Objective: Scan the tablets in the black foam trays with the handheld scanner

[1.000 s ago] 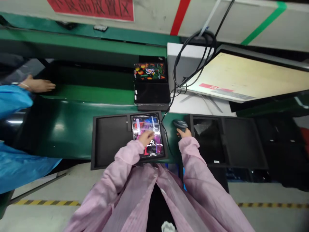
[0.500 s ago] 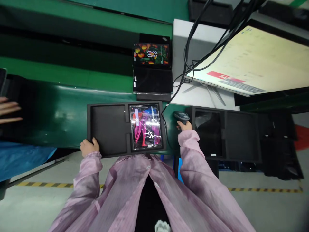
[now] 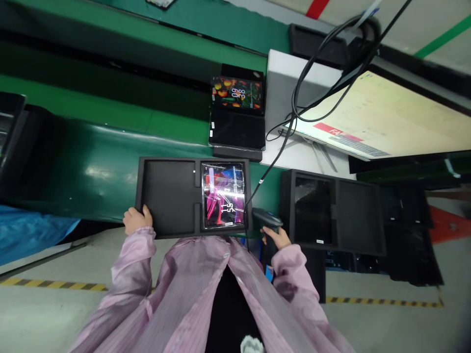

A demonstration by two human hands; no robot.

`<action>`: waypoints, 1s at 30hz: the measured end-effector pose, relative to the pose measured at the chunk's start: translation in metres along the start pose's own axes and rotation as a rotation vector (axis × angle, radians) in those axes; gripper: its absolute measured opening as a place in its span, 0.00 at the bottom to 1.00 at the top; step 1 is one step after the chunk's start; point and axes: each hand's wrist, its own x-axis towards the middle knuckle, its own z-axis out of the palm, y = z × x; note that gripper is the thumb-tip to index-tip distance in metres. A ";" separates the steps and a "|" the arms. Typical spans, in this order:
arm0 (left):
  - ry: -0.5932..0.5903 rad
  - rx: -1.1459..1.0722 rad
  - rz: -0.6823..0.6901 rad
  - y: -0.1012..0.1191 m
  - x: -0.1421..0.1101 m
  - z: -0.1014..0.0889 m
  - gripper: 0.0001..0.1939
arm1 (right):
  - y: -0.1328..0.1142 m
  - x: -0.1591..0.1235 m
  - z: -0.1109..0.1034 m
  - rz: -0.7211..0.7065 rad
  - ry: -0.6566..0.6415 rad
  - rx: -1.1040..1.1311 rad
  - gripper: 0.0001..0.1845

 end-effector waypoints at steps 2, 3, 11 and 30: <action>0.015 -0.003 0.004 0.000 0.000 0.001 0.24 | 0.009 -0.018 0.001 0.031 -0.066 0.017 0.23; 0.020 -0.005 0.004 0.000 -0.001 0.001 0.24 | 0.011 -0.026 0.003 0.041 -0.097 0.017 0.23; -0.005 -0.016 0.021 0.001 0.000 -0.003 0.23 | -0.001 -0.044 0.050 0.005 -0.203 -0.142 0.17; -0.115 0.045 0.018 0.002 -0.007 -0.012 0.27 | 0.007 -0.044 0.066 -0.021 -0.150 -0.145 0.08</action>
